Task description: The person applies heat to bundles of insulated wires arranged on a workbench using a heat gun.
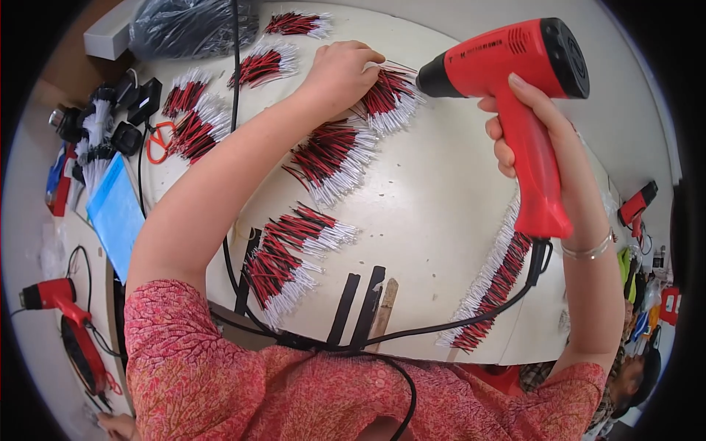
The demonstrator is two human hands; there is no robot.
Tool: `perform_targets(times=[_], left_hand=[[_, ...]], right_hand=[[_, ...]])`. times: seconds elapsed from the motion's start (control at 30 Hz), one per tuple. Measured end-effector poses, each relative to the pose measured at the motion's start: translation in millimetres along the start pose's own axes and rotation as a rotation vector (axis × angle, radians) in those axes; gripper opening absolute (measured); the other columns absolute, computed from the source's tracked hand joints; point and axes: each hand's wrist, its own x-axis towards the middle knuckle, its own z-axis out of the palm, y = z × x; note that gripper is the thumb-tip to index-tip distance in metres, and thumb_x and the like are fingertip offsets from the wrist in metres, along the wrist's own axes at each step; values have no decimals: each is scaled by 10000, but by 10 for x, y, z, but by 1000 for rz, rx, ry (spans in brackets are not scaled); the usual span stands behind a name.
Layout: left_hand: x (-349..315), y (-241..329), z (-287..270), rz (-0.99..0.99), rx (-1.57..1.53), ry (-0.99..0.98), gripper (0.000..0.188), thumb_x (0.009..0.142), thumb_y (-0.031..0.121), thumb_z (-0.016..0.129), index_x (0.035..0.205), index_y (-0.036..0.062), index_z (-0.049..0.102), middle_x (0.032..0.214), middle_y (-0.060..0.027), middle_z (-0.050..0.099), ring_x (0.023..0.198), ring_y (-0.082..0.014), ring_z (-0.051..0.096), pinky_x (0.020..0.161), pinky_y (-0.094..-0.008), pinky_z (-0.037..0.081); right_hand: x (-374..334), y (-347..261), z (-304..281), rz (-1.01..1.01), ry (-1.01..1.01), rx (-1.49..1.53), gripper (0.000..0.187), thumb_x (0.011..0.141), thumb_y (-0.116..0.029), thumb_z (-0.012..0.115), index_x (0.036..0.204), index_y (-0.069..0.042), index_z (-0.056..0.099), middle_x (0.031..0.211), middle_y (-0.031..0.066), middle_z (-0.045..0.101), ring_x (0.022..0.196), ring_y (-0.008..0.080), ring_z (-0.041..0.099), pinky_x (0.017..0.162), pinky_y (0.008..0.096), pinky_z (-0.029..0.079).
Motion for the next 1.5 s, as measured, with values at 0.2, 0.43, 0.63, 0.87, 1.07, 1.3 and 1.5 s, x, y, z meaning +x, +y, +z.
perform_targets(times=[0.2,0.43,0.63,0.87,1.07,1.3,1.5], left_hand=[[-91,10,-46,-7,25,16,278,926,207,623,1139,73,743,1208,-154,701,1149,-352,637,1027,-439,489],[-173,64,-128,-19,67,19,289,934,237,628,1161,93,737,1213,-138,698,1162,-329,630,1034,-436,475],[-244,103,-219,-35,75,0,293,943,256,627,1160,93,738,1198,-136,700,1148,-336,630,1033,-436,474],[-330,132,-318,-22,56,6,291,937,244,635,1157,82,735,1185,-152,708,1130,-350,642,1006,-444,493],[-392,58,-297,3,24,98,312,915,300,639,1129,111,764,1173,-162,715,1104,-373,657,990,-457,503],[-507,364,-502,72,-121,12,289,929,260,655,1146,97,753,1200,-163,705,1104,-376,658,974,-437,506],[-693,1188,-650,65,-213,-93,296,964,204,646,1216,62,710,1291,-141,672,1166,-319,630,981,-377,498]], right_hand=[[-298,-13,47,24,18,-6,447,1020,-396,595,1098,39,656,750,55,639,498,68,573,473,192,456],[-484,-26,66,88,-115,-3,470,951,-457,682,1084,-8,644,790,59,634,568,97,586,535,228,455],[-651,-12,223,95,-70,49,459,1034,-401,569,1123,42,650,753,61,634,482,79,563,453,204,451],[-744,-9,328,106,-128,40,478,1039,-413,562,1148,45,642,775,58,628,509,76,554,466,205,426],[-1059,34,133,14,-91,86,488,1033,-426,561,1174,36,625,822,63,637,556,81,560,514,209,426],[-1878,359,-219,-338,145,107,560,1073,-424,416,1288,72,563,1037,180,690,570,85,531,529,205,393],[-2617,859,-495,-453,309,198,664,1059,-489,402,1346,104,489,1041,207,655,565,85,525,506,194,387]])
